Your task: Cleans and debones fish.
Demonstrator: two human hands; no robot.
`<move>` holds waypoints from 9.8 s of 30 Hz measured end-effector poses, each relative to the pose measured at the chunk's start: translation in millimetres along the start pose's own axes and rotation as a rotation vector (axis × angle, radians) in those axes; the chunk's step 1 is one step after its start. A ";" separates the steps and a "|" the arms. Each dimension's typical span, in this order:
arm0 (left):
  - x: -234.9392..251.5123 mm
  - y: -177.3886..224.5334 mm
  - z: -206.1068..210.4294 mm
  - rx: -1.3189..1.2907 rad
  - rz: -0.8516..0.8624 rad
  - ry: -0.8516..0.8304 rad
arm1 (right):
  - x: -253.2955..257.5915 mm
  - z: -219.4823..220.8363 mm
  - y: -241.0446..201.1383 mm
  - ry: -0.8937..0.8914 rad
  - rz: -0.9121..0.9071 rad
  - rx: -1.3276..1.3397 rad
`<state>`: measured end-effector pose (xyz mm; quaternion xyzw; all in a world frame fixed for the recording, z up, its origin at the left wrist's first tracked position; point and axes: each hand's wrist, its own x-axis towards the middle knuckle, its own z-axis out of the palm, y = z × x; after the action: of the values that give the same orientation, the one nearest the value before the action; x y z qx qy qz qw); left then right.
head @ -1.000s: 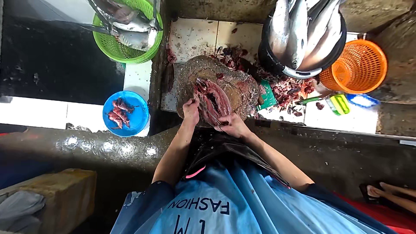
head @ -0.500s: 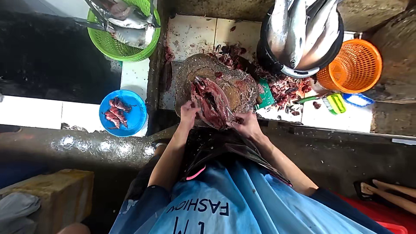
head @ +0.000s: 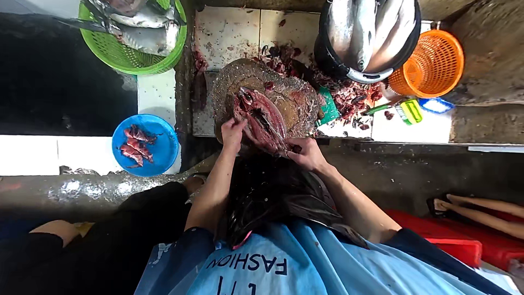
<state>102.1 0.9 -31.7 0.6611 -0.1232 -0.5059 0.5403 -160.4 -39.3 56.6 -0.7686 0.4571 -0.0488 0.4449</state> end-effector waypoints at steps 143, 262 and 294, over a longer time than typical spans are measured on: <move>-104.5 -56.5 67.0 -0.089 -0.069 0.011 | -57.1 -52.3 88.9 -0.249 -0.078 0.242; 40.1 38.7 -22.5 0.486 0.084 -0.040 | 64.2 26.9 -25.0 -0.208 0.172 0.648; 23.1 19.5 -1.5 0.089 0.137 -0.032 | 57.8 57.4 -1.6 -0.176 0.045 0.705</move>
<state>121.4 -22.1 -27.8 0.6662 -0.1994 -0.4721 0.5417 -98.3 -45.4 4.2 -0.5591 0.3890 -0.1274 0.7210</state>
